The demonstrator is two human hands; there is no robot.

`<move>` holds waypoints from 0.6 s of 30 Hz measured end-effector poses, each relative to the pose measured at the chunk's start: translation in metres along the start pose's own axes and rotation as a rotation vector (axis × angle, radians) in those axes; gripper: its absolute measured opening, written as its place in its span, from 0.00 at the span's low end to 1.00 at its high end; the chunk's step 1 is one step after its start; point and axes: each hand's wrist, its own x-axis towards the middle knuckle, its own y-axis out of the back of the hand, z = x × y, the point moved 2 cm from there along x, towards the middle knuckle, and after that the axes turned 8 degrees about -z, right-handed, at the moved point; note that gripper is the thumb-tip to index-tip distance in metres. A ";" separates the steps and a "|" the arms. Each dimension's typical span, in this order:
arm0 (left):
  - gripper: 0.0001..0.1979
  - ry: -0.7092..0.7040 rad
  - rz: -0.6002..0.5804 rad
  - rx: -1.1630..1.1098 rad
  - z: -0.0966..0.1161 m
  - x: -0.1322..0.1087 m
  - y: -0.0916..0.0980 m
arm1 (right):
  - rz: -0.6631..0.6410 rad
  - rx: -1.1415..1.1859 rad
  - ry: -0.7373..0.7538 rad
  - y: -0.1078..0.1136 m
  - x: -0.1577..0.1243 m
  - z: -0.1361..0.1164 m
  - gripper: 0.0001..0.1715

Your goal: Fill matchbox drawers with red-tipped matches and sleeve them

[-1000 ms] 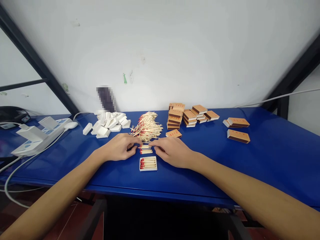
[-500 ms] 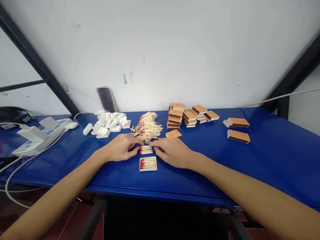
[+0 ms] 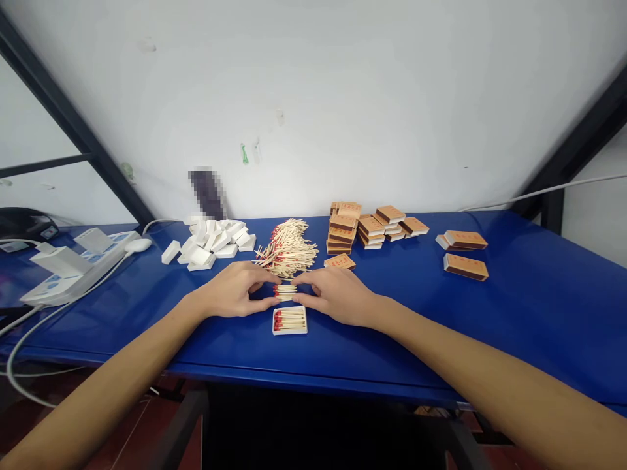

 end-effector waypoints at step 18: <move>0.09 -0.027 0.022 -0.028 0.000 0.005 -0.007 | 0.039 0.109 -0.016 -0.004 0.006 0.004 0.11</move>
